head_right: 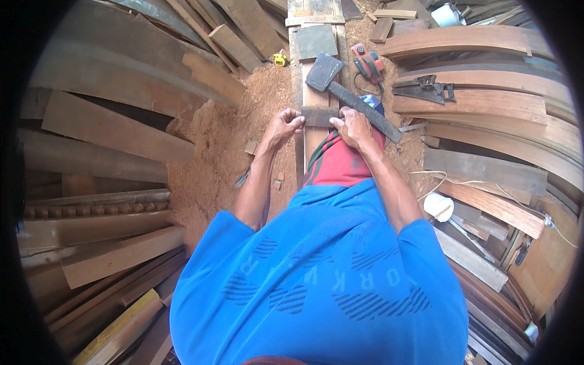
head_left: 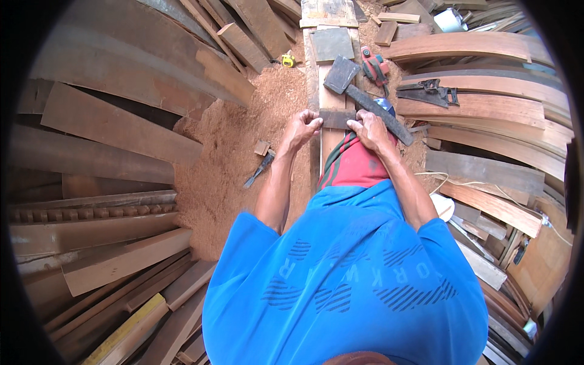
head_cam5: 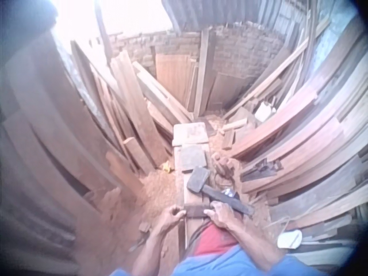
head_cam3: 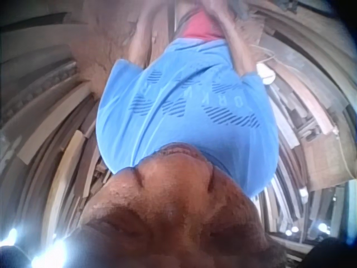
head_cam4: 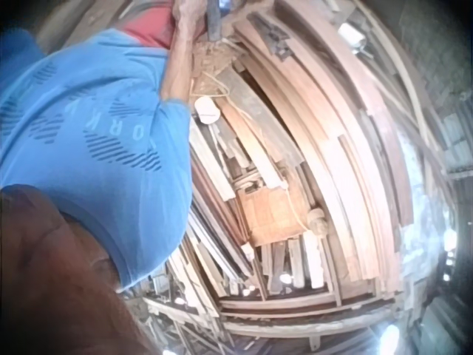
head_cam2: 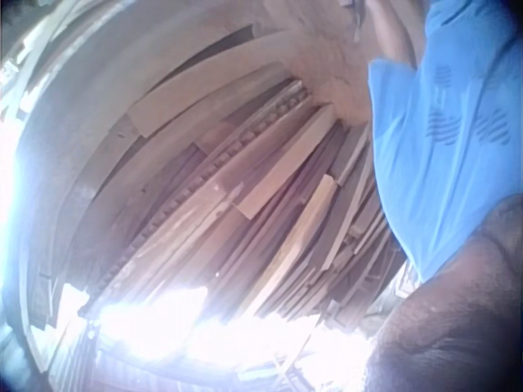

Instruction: The person sharpens a chisel using a sharpening stone and a hammer. They repeatedly rub the chisel blade on the stone and tap it with the hammer to refine the edge. The person also handles a metal ruler and a small wooden block during the process.

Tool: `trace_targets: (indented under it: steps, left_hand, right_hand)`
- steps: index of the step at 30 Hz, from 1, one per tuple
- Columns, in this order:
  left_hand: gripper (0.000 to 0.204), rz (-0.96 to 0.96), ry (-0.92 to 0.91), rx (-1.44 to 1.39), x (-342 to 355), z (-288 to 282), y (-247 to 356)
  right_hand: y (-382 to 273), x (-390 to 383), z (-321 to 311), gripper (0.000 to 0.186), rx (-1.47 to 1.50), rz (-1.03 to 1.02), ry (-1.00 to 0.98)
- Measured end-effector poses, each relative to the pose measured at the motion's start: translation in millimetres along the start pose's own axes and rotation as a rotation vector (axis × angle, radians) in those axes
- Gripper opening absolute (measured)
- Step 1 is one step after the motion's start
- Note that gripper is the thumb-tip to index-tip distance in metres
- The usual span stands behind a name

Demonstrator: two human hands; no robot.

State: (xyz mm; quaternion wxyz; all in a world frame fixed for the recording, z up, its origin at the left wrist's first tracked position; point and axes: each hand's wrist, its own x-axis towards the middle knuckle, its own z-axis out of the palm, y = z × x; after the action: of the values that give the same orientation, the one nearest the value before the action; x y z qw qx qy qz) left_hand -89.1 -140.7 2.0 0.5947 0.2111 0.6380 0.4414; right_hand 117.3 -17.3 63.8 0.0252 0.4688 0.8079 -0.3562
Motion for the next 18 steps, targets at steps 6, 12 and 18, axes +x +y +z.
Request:
trace_targets:
  steps: [6,12,18]
  left_hand:
    - [0.016,-0.013,0.014,0.019,-9.4,4.5,7.5]
    - [0.018,-0.072,0.056,0.006,-13.0,7.2,4.8]
    - [0.018,-0.098,0.111,0.006,-17.6,10.5,3.1]
  right_hand:
    - [3.0,-4.5,1.3,0.031,0.015,-0.053,0.040]
    - [-7.7,-7.0,-10.0,0.032,0.040,-0.030,-0.022]
    - [-1.5,-0.9,-8.0,0.034,0.033,-0.065,-0.066]
